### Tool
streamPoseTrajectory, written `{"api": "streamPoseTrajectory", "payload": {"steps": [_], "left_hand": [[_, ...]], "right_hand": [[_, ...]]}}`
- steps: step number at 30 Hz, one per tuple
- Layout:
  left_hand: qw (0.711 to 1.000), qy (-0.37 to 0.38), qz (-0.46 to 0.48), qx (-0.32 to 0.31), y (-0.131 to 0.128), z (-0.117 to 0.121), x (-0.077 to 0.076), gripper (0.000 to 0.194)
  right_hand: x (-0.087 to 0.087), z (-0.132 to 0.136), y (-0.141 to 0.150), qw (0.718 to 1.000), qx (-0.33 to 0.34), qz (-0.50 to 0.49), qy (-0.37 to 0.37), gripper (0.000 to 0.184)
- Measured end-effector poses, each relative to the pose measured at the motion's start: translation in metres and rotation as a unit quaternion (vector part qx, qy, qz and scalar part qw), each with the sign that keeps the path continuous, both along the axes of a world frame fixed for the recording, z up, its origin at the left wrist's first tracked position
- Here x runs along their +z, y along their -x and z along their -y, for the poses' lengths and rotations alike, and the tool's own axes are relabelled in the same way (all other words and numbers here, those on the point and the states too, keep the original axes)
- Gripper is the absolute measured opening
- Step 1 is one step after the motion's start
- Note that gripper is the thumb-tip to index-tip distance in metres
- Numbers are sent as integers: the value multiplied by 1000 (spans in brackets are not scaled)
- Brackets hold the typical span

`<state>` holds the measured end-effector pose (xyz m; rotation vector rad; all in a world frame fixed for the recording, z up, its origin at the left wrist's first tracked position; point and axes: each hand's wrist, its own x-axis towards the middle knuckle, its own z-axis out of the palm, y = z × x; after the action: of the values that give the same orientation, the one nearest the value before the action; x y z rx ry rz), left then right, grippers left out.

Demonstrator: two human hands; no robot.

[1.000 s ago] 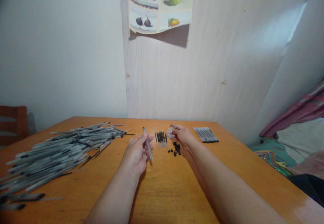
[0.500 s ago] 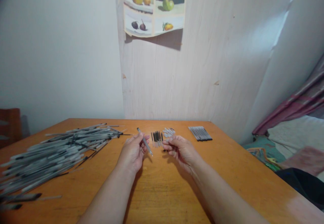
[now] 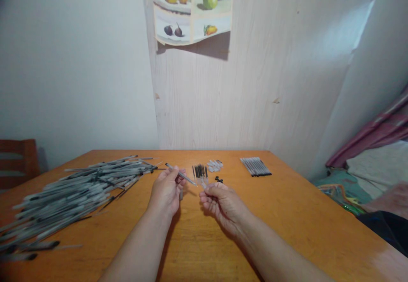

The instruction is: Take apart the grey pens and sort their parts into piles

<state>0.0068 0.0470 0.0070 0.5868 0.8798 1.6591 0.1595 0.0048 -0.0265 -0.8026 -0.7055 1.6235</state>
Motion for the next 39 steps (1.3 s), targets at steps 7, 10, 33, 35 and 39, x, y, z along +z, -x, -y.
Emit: {"api": "streamPoseTrajectory", "payload": {"steps": [7,10,33,35,39], "left_hand": [[1000,-7,-5,-2,-1,1,0,16],[1000,-8,-7,-2,-1,1,0,19],[999,0,-37,-26,-7,4,-2,24],[999,0,-44,-31,-8,5,-1,22],[997,-4,-63,-48,-10,8,1,17]], "right_hand": [[-3,2,1,1000,19,11,1,7],[-4,2,2,1000,24,17,-2,8],[-2,4,5,999,27,23,-10,9],[-2,4,5,999,22,20,-13,10],[-1,5,5,1000,8,23,-17,12]]}}
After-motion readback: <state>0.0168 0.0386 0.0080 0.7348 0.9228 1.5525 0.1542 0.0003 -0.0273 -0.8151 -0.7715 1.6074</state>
